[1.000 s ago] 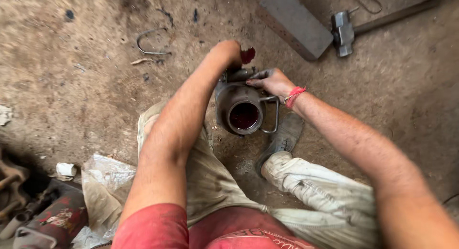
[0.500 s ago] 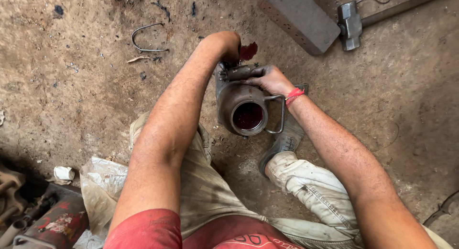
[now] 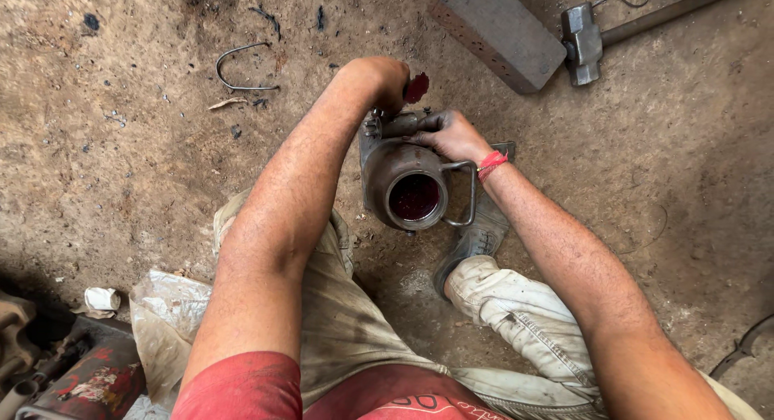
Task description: The person pours a red liquid into a metal container and uses a hammer and metal bar to adjust or secure a component on the container's spout. They repeatedly tap and reposition the parts while seated on the floor.
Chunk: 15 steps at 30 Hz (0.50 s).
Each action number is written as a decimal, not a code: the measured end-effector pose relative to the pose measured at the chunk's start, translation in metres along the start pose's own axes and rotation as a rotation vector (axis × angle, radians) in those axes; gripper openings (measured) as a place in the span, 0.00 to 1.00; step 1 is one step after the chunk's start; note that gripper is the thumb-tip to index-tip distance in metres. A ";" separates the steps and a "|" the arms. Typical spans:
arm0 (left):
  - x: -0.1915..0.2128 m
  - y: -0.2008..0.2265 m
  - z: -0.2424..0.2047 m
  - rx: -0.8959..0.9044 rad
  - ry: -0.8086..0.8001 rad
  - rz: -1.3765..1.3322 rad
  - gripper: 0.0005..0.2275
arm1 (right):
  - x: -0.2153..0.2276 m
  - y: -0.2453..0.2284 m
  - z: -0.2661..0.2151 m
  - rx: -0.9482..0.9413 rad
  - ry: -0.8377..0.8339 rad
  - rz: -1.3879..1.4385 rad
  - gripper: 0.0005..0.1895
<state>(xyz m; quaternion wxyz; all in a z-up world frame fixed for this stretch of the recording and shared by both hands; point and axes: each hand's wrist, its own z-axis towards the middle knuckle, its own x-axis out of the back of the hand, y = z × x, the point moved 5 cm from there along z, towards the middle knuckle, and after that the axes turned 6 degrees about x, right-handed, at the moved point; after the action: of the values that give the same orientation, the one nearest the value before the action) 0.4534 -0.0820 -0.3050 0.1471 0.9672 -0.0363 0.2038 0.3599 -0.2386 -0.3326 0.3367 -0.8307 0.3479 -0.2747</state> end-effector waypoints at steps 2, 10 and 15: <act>0.002 -0.001 -0.003 0.034 -0.037 -0.032 0.19 | 0.000 0.004 -0.001 -0.009 0.036 -0.033 0.15; 0.009 -0.007 -0.010 0.028 -0.021 -0.084 0.16 | -0.012 0.006 -0.007 -0.015 0.094 0.418 0.13; 0.005 -0.009 -0.003 -0.032 0.052 -0.109 0.16 | -0.014 0.009 -0.007 -0.050 0.100 0.321 0.12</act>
<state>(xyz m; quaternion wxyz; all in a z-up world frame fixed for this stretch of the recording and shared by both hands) 0.4578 -0.0721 -0.3025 0.1743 0.9597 0.0171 0.2199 0.3431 -0.2357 -0.3380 0.3378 -0.7580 0.4990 -0.2495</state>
